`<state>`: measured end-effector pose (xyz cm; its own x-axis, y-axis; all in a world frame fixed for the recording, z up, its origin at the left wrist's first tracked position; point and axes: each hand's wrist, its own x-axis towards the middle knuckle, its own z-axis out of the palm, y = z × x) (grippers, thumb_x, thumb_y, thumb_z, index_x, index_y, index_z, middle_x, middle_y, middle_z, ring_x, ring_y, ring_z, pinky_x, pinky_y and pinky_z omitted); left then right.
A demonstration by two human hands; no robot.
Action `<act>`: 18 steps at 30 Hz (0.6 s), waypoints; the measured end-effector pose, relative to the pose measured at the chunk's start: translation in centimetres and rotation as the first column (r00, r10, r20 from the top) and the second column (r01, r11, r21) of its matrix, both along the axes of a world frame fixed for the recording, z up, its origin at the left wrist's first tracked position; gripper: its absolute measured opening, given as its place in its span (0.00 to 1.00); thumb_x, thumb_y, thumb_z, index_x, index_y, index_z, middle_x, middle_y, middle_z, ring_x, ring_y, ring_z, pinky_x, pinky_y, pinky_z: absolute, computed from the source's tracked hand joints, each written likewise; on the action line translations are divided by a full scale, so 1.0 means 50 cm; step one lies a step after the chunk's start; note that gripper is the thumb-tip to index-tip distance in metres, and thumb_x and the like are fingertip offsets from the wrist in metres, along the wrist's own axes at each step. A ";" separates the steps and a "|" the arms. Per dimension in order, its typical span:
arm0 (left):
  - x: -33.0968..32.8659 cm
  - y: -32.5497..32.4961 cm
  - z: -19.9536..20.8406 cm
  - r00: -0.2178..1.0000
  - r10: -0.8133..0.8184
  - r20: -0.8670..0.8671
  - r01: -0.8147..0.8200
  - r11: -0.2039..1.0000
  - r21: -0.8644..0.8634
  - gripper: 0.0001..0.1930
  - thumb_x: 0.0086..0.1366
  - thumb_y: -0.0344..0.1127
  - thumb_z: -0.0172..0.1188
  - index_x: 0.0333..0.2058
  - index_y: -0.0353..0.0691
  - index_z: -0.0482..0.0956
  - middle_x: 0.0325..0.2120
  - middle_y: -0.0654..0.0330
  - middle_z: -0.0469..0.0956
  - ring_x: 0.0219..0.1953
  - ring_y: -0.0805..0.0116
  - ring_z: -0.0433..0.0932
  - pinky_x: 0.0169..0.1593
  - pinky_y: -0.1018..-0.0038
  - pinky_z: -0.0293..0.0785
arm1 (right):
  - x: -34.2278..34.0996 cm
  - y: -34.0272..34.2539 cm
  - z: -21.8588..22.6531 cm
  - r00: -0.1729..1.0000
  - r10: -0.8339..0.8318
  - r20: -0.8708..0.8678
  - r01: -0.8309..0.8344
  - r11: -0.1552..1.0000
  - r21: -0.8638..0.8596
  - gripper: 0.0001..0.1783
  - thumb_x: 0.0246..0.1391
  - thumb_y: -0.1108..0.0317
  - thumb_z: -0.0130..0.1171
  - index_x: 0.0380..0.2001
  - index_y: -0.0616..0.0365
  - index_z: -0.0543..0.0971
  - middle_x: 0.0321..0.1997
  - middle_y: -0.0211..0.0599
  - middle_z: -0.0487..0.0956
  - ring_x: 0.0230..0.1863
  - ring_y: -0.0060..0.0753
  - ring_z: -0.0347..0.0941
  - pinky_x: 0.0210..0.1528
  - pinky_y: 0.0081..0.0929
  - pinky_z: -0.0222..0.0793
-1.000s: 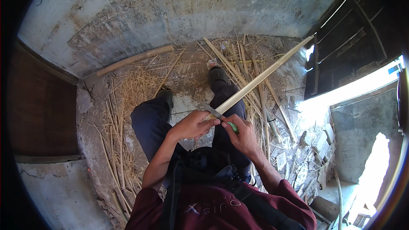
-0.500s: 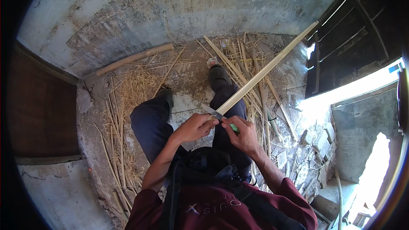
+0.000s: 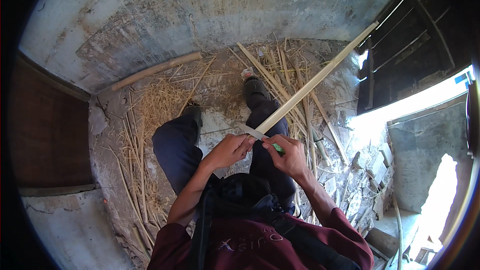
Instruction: The person strips layers from a length of bamboo using a knife while sitting on the floor.
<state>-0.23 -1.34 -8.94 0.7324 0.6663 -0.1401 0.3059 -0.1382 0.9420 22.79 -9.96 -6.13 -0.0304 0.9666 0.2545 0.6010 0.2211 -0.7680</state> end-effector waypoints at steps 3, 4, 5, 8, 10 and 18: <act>0.002 0.002 0.007 1.000 -0.011 0.006 0.011 0.999 0.032 0.28 0.87 0.49 0.45 0.32 0.33 0.77 0.15 0.56 0.73 0.19 0.60 0.76 0.30 0.62 0.73 | 0.002 0.000 0.005 1.000 -0.003 0.023 0.002 1.000 0.015 0.06 0.65 0.66 0.70 0.42 0.53 0.89 0.35 0.37 0.87 0.29 0.47 0.85 0.31 0.40 0.78; 0.003 0.002 0.008 1.000 -0.008 0.022 0.007 0.999 0.050 0.27 0.88 0.48 0.45 0.31 0.34 0.76 0.14 0.57 0.71 0.18 0.63 0.73 0.29 0.63 0.71 | 0.004 0.000 0.007 1.000 -0.003 0.031 0.002 1.000 0.019 0.05 0.65 0.66 0.71 0.42 0.52 0.89 0.35 0.36 0.87 0.28 0.47 0.84 0.31 0.40 0.78; 0.004 0.002 0.009 0.999 -0.005 0.038 0.002 0.998 0.067 0.27 0.88 0.47 0.45 0.31 0.34 0.75 0.13 0.58 0.69 0.17 0.65 0.71 0.27 0.65 0.69 | 0.005 0.002 0.006 0.999 -0.002 0.038 0.000 0.999 0.033 0.05 0.65 0.66 0.71 0.42 0.52 0.89 0.34 0.36 0.87 0.27 0.46 0.84 0.30 0.40 0.78; 0.004 0.004 0.012 0.999 -0.002 0.048 -0.001 0.997 0.076 0.26 0.88 0.46 0.45 0.30 0.35 0.73 0.13 0.60 0.68 0.16 0.67 0.68 0.26 0.66 0.68 | 0.008 0.004 0.003 0.998 -0.003 0.059 -0.001 0.998 0.060 0.06 0.65 0.66 0.71 0.43 0.51 0.89 0.32 0.35 0.85 0.26 0.45 0.83 0.29 0.40 0.77; 0.004 0.003 0.009 0.999 -0.002 0.043 -0.001 0.997 0.072 0.26 0.88 0.46 0.45 0.30 0.35 0.73 0.13 0.60 0.68 0.16 0.67 0.69 0.26 0.66 0.68 | 0.007 0.003 0.004 0.997 -0.007 0.081 0.002 0.998 0.058 0.06 0.65 0.66 0.71 0.43 0.51 0.89 0.30 0.34 0.84 0.25 0.44 0.82 0.28 0.40 0.76; -0.005 0.006 -0.007 0.999 -0.012 0.038 0.008 0.994 0.111 0.25 0.87 0.45 0.48 0.31 0.34 0.75 0.15 0.60 0.71 0.18 0.67 0.73 0.27 0.66 0.70 | 0.033 0.011 -0.027 0.986 -0.114 0.123 0.091 0.979 0.180 0.06 0.65 0.69 0.69 0.43 0.53 0.89 0.36 0.36 0.88 0.30 0.41 0.86 0.28 0.36 0.78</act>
